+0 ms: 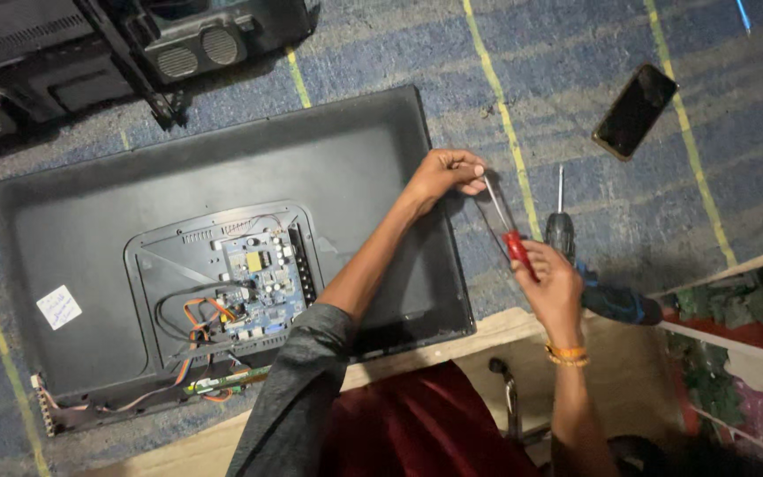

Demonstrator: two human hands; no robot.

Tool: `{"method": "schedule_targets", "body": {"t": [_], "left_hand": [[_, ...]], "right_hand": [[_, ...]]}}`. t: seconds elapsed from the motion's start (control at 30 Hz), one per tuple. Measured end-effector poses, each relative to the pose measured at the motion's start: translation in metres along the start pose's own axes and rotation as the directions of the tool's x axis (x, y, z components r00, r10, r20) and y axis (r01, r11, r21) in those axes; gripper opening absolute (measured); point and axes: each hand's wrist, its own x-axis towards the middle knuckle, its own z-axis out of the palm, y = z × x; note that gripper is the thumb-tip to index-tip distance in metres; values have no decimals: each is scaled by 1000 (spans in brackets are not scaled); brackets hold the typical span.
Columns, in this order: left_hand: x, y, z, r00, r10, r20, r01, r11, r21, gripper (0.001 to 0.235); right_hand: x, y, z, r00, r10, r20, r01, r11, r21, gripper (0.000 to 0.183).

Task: The person disassembles a television by removing the back cover and detaching internal components. They use a power drill and a screwdriver to remove screws, disconnect wires, and remove the back panel to access the circuit board and other internal parts.

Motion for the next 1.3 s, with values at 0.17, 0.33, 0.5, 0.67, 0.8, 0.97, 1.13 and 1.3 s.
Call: {"method": "schedule_targets", "body": {"t": [0.17,0.33,0.5,0.67,0.8,0.97,1.13,1.3], "left_hand": [[27,-5,6,938,339,-75,-171,640,749,18],[26,26,0,852,505,-135,-191,542,819,30],[19,81,-65,736,646,-201,-261,546,796,27],[32,116,-109,837,537,-108,-292,605,741,22],[39,119,-118,857,497,-135,-217,586,781,19],[44,111,-121,834,536,-133,-256,589,767,16],[41,103,-119,831,531,-163,-250,620,744,15],[42,106,-119,832,526,-178,-220,605,765,15]], "right_hand": [[25,-19,-23,953,-265,-148,178,883,-435,29],[86,-66,-10,934,-247,-257,255,967,-5,38],[183,-117,44,910,-389,-145,414,880,235,58],[254,-158,96,694,-719,-48,720,691,55,60],[270,-167,111,652,-758,27,757,652,34,56],[277,-163,115,655,-754,56,754,656,20,50],[279,-159,118,656,-753,54,752,658,43,48],[281,-161,119,684,-725,79,721,688,77,48]]}}
